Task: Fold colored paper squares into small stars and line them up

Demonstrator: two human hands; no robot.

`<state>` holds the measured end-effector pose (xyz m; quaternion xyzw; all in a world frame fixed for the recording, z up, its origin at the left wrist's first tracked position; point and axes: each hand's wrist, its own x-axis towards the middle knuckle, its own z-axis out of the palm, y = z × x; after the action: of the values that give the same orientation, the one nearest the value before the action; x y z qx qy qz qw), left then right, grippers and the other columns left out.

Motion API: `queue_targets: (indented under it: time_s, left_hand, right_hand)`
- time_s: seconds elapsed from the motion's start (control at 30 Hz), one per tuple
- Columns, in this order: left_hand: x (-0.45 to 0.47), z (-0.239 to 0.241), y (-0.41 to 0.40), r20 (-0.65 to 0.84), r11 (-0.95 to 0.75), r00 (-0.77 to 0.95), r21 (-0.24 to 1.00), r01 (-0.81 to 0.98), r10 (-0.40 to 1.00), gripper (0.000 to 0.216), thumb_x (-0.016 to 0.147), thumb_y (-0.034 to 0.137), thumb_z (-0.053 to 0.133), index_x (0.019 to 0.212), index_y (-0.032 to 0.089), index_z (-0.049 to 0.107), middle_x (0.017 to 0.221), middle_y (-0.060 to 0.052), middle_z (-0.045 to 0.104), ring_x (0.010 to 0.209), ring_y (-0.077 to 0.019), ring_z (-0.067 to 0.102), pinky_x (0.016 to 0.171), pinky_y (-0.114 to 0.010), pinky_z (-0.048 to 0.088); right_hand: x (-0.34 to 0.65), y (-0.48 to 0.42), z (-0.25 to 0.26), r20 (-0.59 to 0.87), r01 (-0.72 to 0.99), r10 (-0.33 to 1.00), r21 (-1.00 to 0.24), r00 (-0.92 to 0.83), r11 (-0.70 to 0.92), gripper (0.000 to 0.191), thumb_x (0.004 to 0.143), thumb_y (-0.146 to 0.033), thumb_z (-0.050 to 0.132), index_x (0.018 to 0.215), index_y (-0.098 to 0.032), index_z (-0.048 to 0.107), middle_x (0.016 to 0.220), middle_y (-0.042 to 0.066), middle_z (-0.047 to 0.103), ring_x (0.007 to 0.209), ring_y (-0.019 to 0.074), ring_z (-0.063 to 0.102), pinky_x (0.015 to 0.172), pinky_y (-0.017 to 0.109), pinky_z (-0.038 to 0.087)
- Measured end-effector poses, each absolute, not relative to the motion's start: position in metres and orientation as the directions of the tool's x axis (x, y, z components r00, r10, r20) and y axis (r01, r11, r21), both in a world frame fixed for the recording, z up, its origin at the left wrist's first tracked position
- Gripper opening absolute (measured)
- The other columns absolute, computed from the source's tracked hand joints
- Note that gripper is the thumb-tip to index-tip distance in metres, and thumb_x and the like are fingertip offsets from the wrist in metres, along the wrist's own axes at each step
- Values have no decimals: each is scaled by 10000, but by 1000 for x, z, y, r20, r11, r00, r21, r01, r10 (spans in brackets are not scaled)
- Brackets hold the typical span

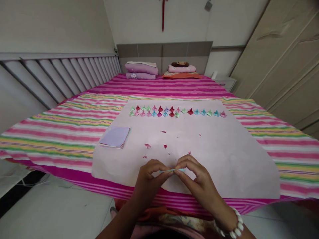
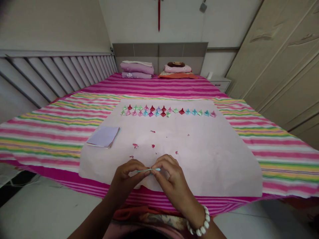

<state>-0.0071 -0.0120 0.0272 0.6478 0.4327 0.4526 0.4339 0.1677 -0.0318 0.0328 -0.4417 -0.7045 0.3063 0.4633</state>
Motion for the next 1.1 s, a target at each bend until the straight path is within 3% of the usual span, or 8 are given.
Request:
queue_targets:
  time_s: [0.13,0.23,0.37,0.53,0.8,1.0,1.1]
  left_hand:
    - [-9,27,-9,17,-27,175,998,58,984,157,648,295,783,572,184,701,597,-9,639,620,-152,574,626,-267,435]
    - [-9,26,-6,-110,116,202,993,-16,973,187,666,337,757,598,171,702,574,5,611,596,-134,528,594,-254,403]
    - [-6,20,-3,-160,180,193,980,-89,968,207,674,351,747,609,158,708,585,1,624,616,-131,522,624,-259,402]
    - [3,10,2,-200,226,115,923,-311,973,240,601,336,804,542,157,654,560,13,614,618,-125,527,664,-264,408]
    - [19,0,20,-284,290,72,886,-362,956,337,580,444,799,537,145,647,563,9,579,624,-124,530,678,-260,437]
    - [21,5,22,-300,331,149,904,-272,942,423,573,409,815,902,158,728,881,-60,708,835,-179,623,726,-285,491]
    - [22,3,23,-256,284,142,928,-240,956,331,563,400,817,749,143,724,727,-35,690,717,-154,611,646,-256,487]
  right_hand:
    - [168,-29,34,327,305,933,-882,-154,359,164,879,-317,588,748,-235,644,745,22,595,752,200,559,734,355,423]
    - [169,-26,32,286,229,948,-922,-140,312,174,864,-324,599,733,-229,663,734,23,610,733,192,569,704,334,441]
    - [172,-20,26,228,125,971,-964,-69,236,160,787,-331,685,677,-215,680,687,17,628,678,177,572,664,315,452]
    - [172,-11,15,114,-53,993,-992,29,116,179,669,-292,787,584,-199,660,592,-10,608,603,146,528,609,286,418]
    - [164,7,-13,-138,-320,980,-944,145,-86,243,553,-338,832,531,-176,652,529,-21,594,556,126,501,601,272,405]
    - [162,11,-15,-169,-397,967,-914,191,-81,240,537,-338,846,537,-180,666,535,-11,607,566,140,521,617,276,423]
    - [159,11,-12,-164,-410,965,-910,202,-69,230,557,-341,839,544,-181,675,545,-11,614,580,139,524,635,274,419]
